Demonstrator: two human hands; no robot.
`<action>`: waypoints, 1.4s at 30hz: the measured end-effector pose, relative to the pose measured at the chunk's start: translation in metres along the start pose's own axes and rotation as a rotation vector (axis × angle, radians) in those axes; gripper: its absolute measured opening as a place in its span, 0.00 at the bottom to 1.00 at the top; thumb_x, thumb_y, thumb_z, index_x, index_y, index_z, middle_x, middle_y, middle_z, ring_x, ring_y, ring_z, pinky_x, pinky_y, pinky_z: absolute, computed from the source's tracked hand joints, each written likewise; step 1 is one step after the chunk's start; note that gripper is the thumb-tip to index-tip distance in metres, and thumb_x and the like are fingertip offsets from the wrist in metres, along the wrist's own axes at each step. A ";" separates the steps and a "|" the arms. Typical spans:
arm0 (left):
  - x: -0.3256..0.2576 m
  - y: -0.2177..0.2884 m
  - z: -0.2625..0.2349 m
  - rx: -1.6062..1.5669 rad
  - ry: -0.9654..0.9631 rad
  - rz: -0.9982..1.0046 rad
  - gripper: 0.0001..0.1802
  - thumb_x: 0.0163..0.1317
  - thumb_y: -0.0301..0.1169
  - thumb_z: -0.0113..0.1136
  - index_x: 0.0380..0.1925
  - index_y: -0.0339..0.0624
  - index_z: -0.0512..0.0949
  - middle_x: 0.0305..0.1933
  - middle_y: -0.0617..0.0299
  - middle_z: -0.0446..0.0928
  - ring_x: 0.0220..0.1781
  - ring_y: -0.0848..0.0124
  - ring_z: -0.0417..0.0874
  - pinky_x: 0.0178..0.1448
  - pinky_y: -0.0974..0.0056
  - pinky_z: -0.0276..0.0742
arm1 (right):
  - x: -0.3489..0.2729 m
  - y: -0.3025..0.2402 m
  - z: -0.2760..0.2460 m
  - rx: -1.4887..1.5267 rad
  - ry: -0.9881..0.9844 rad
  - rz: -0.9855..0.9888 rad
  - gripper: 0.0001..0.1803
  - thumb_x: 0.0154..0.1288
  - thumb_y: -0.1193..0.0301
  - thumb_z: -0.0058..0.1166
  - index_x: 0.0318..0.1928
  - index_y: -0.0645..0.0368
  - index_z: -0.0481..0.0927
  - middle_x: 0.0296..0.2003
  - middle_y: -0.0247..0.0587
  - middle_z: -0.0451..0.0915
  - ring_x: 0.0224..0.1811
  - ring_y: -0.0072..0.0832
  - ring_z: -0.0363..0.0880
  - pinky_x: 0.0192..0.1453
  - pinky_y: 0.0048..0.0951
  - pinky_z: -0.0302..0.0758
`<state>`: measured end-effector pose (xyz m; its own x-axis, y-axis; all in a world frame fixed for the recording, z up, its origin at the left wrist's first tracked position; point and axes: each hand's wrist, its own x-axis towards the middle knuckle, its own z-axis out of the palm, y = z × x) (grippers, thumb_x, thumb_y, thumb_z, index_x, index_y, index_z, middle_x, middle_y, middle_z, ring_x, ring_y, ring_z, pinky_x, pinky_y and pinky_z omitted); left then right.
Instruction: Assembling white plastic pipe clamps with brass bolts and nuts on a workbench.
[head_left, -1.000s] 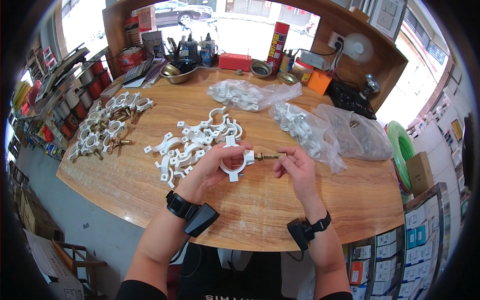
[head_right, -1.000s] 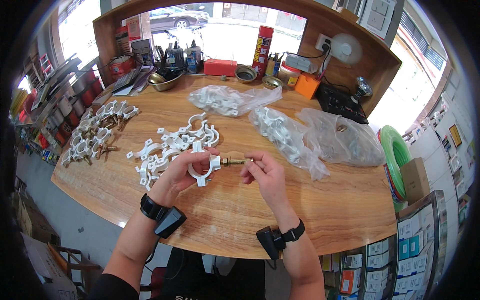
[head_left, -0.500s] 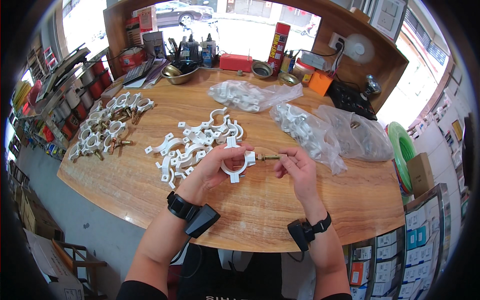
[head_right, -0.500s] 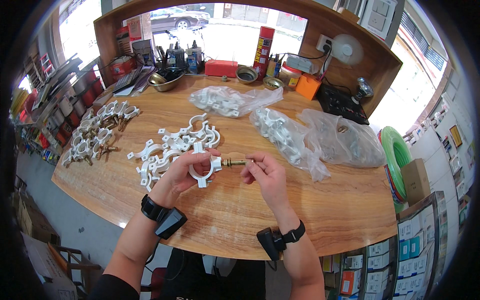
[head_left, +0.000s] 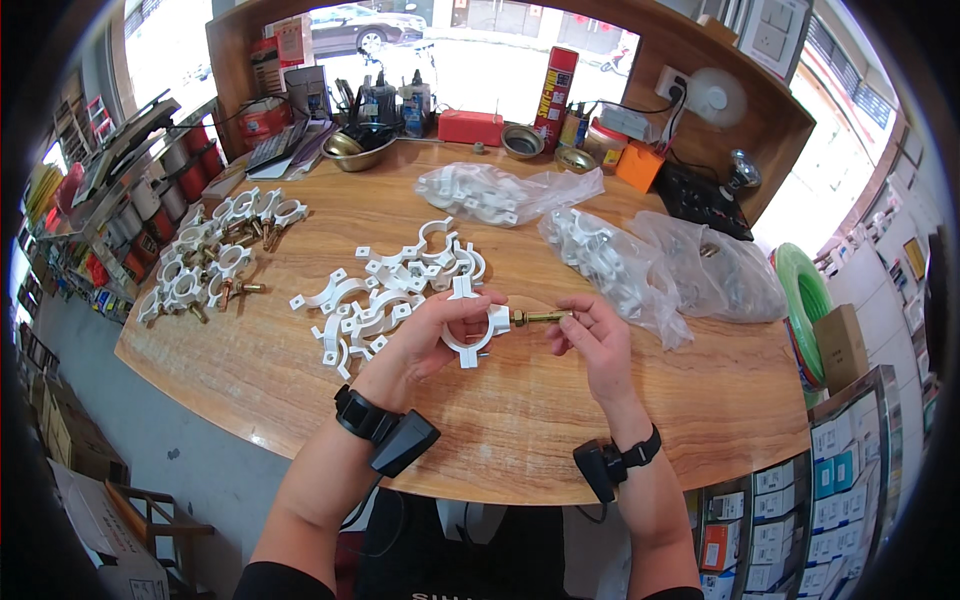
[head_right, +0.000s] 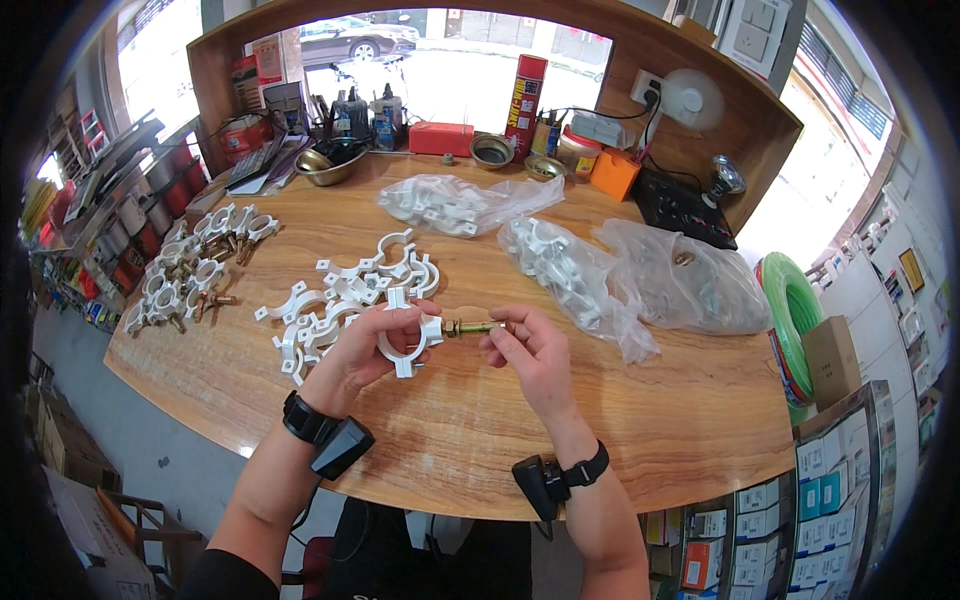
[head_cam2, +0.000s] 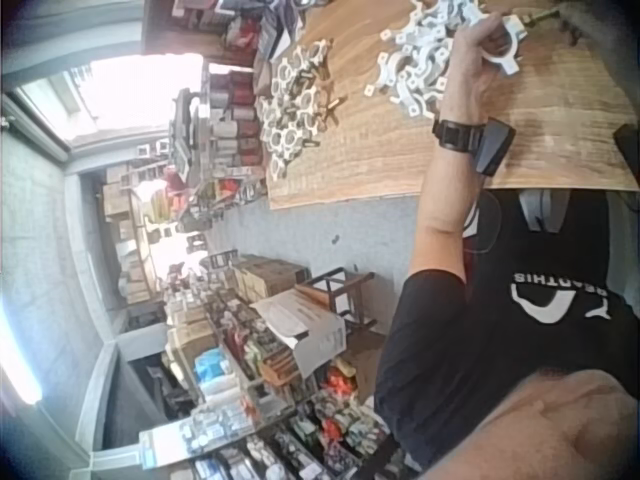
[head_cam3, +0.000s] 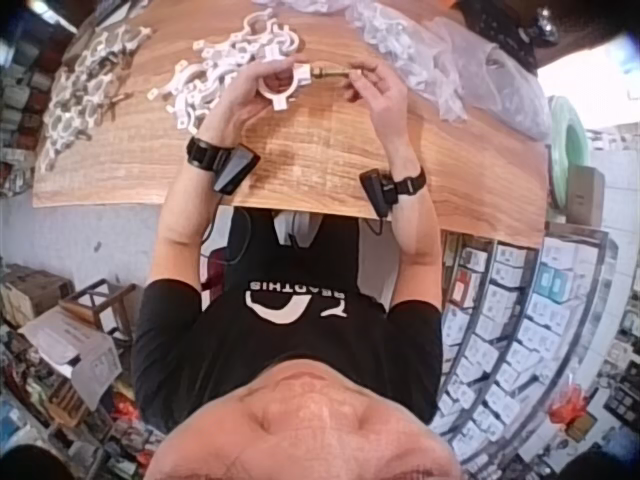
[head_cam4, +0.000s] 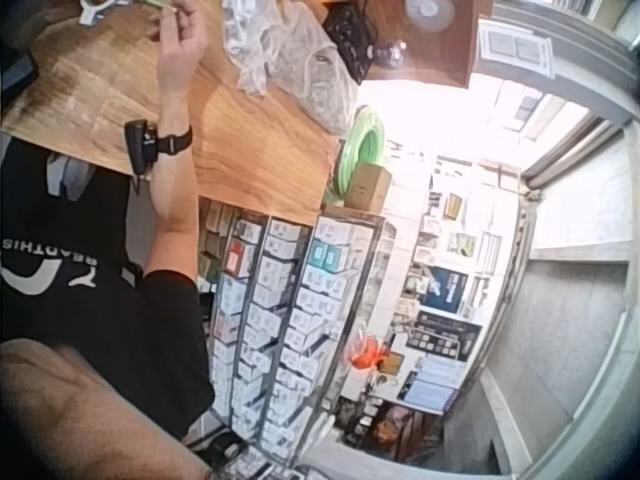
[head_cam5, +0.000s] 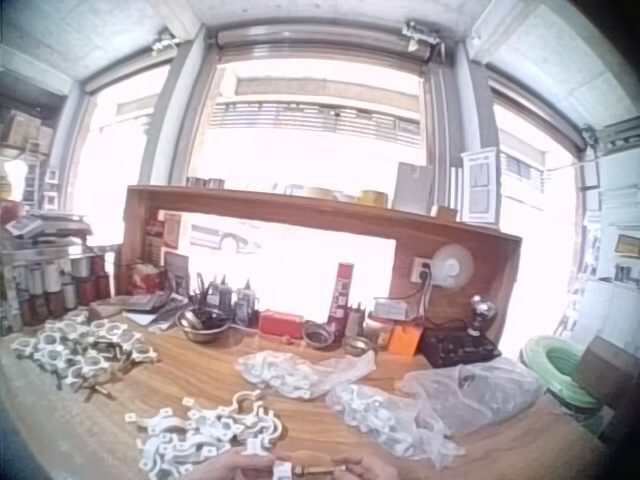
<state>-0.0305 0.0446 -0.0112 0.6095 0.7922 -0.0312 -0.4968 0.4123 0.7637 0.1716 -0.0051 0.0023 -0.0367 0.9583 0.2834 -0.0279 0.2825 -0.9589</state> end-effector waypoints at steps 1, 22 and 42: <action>0.000 0.000 0.000 0.000 -0.001 -0.001 0.14 0.54 0.32 0.52 0.38 0.34 0.72 0.33 0.58 0.74 0.32 0.73 0.76 0.31 0.69 0.72 | 0.000 0.000 0.000 0.000 0.001 0.000 0.09 0.60 0.74 0.44 0.39 0.67 0.70 0.25 0.40 0.75 0.24 0.19 0.72 0.28 0.17 0.71; 0.000 0.000 0.001 0.016 0.019 -0.005 0.15 0.54 0.33 0.52 0.38 0.35 0.71 0.33 0.57 0.75 0.33 0.69 0.76 0.34 0.67 0.74 | 0.002 0.006 -0.003 -0.024 0.003 0.008 0.10 0.60 0.69 0.46 0.30 0.66 0.71 0.20 0.38 0.75 0.20 0.18 0.72 0.23 0.17 0.70; 0.001 -0.001 0.002 0.024 0.027 -0.009 0.15 0.53 0.33 0.53 0.38 0.33 0.71 0.29 0.61 0.73 0.32 0.72 0.76 0.31 0.68 0.72 | 0.004 0.010 -0.009 -0.084 -0.053 0.092 0.10 0.61 0.70 0.45 0.32 0.66 0.70 0.21 0.39 0.74 0.19 0.17 0.72 0.24 0.17 0.70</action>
<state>-0.0278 0.0438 -0.0109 0.5970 0.8004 -0.0551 -0.4763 0.4088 0.7785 0.1807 0.0019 -0.0062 -0.0884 0.9773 0.1924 0.0619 0.1982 -0.9782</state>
